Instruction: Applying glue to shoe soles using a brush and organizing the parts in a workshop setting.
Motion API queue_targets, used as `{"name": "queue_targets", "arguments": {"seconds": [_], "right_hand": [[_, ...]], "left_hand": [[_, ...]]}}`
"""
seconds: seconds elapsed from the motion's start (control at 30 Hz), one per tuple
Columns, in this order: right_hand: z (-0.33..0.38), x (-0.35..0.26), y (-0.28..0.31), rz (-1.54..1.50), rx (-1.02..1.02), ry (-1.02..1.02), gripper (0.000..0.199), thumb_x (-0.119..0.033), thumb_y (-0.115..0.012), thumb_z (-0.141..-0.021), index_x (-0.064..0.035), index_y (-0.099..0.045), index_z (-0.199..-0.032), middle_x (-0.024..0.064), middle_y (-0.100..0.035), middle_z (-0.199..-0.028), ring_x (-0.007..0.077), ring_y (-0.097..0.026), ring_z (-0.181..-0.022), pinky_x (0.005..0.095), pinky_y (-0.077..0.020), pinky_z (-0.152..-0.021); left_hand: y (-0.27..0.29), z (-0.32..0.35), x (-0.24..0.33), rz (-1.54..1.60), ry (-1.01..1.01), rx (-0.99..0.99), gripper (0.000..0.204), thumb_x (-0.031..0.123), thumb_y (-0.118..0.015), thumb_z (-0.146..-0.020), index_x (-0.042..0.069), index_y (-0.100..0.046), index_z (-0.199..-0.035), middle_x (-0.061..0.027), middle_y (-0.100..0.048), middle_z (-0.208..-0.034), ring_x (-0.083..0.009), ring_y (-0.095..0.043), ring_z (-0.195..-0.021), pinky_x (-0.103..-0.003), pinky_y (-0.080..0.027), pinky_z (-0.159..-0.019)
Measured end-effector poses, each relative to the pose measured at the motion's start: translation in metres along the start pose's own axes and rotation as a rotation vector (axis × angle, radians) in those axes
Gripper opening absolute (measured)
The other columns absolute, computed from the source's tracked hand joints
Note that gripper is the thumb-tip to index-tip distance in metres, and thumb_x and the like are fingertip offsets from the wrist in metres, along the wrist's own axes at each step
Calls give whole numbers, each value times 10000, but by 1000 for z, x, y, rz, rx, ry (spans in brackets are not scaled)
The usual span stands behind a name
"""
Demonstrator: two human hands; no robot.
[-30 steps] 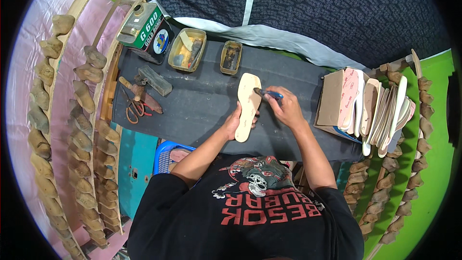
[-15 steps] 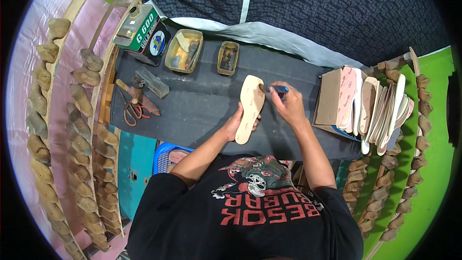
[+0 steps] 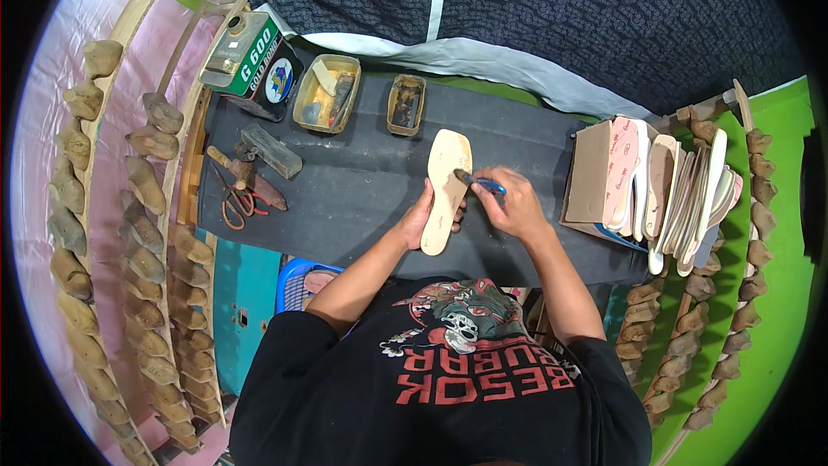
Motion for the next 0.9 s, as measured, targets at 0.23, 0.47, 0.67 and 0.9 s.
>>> {"name": "queue_targets", "arguments": {"seconds": [0.23, 0.47, 0.67, 0.9], "right_hand": [[-13, 7, 21, 23, 106, -29, 147, -86, -689, -894, 7, -641, -998, 193, -686, -881, 387, -674, -787, 428, -535, -729], [6, -3, -1, -11, -2, -35, 147, -68, -702, -876, 30, -658, -977, 190, -697, -892, 378, -681, -800, 412, -537, -740], [-14, 1, 19, 40, 127, -28, 148, -73, -693, -880, 12, -639, -989, 190, -687, -893, 379, -674, -807, 423, -536, -744], [-4, -4, 11, 16, 81, -31, 128, -65, -686, -892, 11, -647, -988, 191, -691, -873, 383, -676, -791, 422, -538, -733]], "left_hand": [[-8, -1, -5, -19, 16, -23, 866, 819, -365, -903, 105, -520, -1367, -52, -591, -1093, -179, -557, -901, -364, -508, -770], [-6, -2, 5, 96, -40, -31, 877, 824, -353, -900, 91, -531, -1347, -44, -590, -1067, -176, -568, -897, -359, -519, -768], [-16, -1, -8, 85, 49, -110, 830, 813, -363, -911, 141, -532, -1369, -33, -573, -1102, -181, -539, -905, -365, -485, -770], [-22, -1, 8, 200, -57, -94, 839, 812, -400, -896, 131, -518, -1372, -34, -581, -1069, -177, -556, -889, -359, -496, -759]]}}
Point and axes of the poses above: each hand's wrist, its own z-axis away from the middle knuckle, its own y-axis out of the back of the hand, x = y × z, the point moved 10 cm from there along -z, towards the middle knuckle
